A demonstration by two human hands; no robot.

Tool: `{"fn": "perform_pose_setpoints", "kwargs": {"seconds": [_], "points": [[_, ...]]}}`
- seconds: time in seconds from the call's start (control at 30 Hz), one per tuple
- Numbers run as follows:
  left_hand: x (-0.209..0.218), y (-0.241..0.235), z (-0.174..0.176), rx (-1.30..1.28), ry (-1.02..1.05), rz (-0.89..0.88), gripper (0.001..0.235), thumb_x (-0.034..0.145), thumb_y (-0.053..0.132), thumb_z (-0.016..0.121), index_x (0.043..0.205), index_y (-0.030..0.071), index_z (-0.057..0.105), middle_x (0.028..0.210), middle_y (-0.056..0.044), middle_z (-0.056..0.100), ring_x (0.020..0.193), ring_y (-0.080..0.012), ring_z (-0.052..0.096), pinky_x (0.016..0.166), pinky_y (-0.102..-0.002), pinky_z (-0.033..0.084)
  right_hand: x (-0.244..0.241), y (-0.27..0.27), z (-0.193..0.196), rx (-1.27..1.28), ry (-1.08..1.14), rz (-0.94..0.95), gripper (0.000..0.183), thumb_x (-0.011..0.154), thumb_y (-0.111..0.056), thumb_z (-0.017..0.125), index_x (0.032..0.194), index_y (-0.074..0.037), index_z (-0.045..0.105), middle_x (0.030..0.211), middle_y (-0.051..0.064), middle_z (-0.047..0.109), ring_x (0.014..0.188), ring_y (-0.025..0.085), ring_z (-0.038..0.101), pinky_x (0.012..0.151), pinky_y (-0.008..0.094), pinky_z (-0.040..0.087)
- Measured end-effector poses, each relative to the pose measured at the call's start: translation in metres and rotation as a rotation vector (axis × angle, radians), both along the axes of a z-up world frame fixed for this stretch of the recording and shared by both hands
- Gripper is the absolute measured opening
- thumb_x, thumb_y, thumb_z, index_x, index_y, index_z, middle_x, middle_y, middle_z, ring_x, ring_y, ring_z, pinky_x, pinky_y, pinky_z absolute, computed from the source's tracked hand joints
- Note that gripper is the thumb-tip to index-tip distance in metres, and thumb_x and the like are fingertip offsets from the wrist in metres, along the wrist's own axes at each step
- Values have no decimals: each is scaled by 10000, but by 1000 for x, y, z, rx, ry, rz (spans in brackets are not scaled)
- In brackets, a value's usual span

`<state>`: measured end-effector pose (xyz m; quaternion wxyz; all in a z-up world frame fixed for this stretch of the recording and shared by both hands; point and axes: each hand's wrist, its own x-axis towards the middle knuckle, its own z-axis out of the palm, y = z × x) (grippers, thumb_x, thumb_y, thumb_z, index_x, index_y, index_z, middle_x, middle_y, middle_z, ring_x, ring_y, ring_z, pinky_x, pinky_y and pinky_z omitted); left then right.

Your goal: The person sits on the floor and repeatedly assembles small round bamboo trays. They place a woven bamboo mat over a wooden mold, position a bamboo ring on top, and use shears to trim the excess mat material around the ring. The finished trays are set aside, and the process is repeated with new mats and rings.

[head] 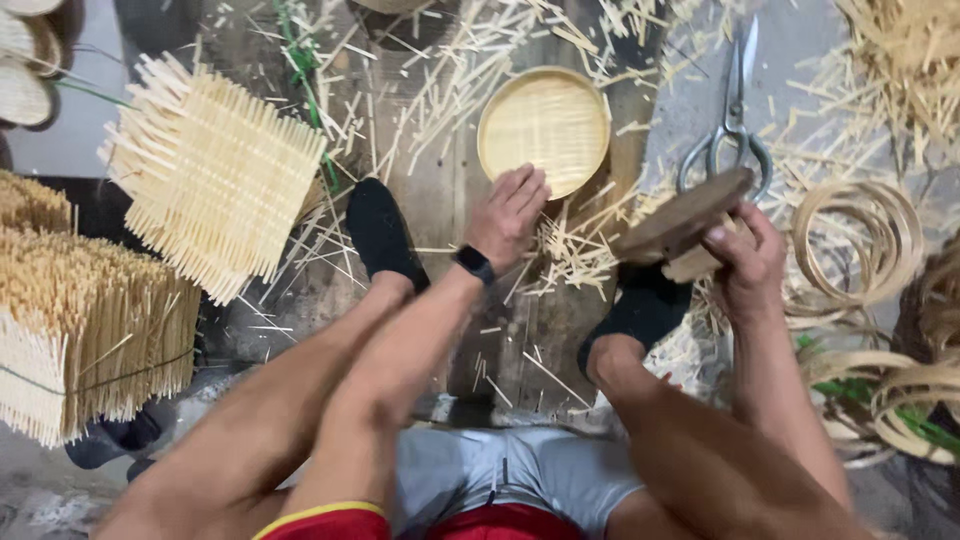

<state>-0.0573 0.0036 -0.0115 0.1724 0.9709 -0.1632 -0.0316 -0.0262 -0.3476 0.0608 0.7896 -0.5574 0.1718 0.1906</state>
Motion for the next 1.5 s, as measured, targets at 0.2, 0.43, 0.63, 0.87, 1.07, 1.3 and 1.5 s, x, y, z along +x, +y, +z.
{"fn": "perform_pose_setpoints", "kwargs": {"seconds": [0.2, 0.43, 0.63, 0.87, 1.07, 1.3, 1.5], "points": [[130, 140, 31, 33, -331, 82, 502, 859, -51, 552, 1347, 19, 643, 1341, -157, 658, 1310, -351, 597, 1156, -478, 437, -6, -6, 3, -29, 38, -11, 504, 889, -159, 678, 1337, 53, 586, 1191, 87, 666, 1057, 166, 659, 965, 293, 526], [212, 203, 24, 48, -362, 232, 323, 892, -52, 585, 1135, 64, 765, 1276, -135, 719, 1250, -340, 620, 1106, -460, 449, -5, -10, -1, -136, 122, -5, 510, 877, -135, 683, 1329, 77, 579, 1156, 125, 662, 1029, 192, 668, 948, 327, 536], [216, 201, 10, 40, -272, 254, 329, 866, -54, 598, 1121, 61, 772, 1263, -128, 722, 1243, -338, 628, 1068, -446, 468, -5, -12, 1, -188, 123, 2, 513, 857, -128, 690, 1309, 93, 589, 1168, 147, 675, 1040, 207, 671, 968, 334, 538], [222, 201, 21, 49, -205, 263, 303, 884, -51, 657, 1141, 78, 750, 1298, -104, 719, 1279, -323, 622, 1091, -424, 483, 4, -2, 10, -133, 71, 50, 541, 860, -141, 683, 1345, 66, 561, 1193, 118, 655, 1084, 217, 645, 986, 350, 532], [146, 78, 51, -271, 2, 574, 571, 838, 269, 778, 1333, 28, 628, 1289, -214, 656, 1221, -394, 615, 1044, -474, 488, 23, 43, 27, 368, 51, 131, 648, 886, -229, 713, 1441, 26, 494, 1275, 145, 608, 1182, 278, 633, 1015, 437, 533], [29, -37, 0, -1165, 484, 1078, 417, 989, 407, 704, 1102, 12, 774, 1003, -163, 781, 908, -174, 667, 813, -343, 546, 34, 100, -4, 218, 251, 148, 474, 999, -304, 651, 1328, 33, 592, 1201, 111, 674, 1099, 235, 648, 961, 385, 538], [37, 6, -8, -899, 380, 924, 337, 963, 356, 708, 1059, 42, 781, 939, -156, 795, 814, -115, 681, 738, -299, 539, 20, 119, -32, -201, 127, 295, 369, 1062, -304, 622, 1206, 34, 655, 1037, 96, 706, 858, 187, 664, 714, 345, 575]]}}
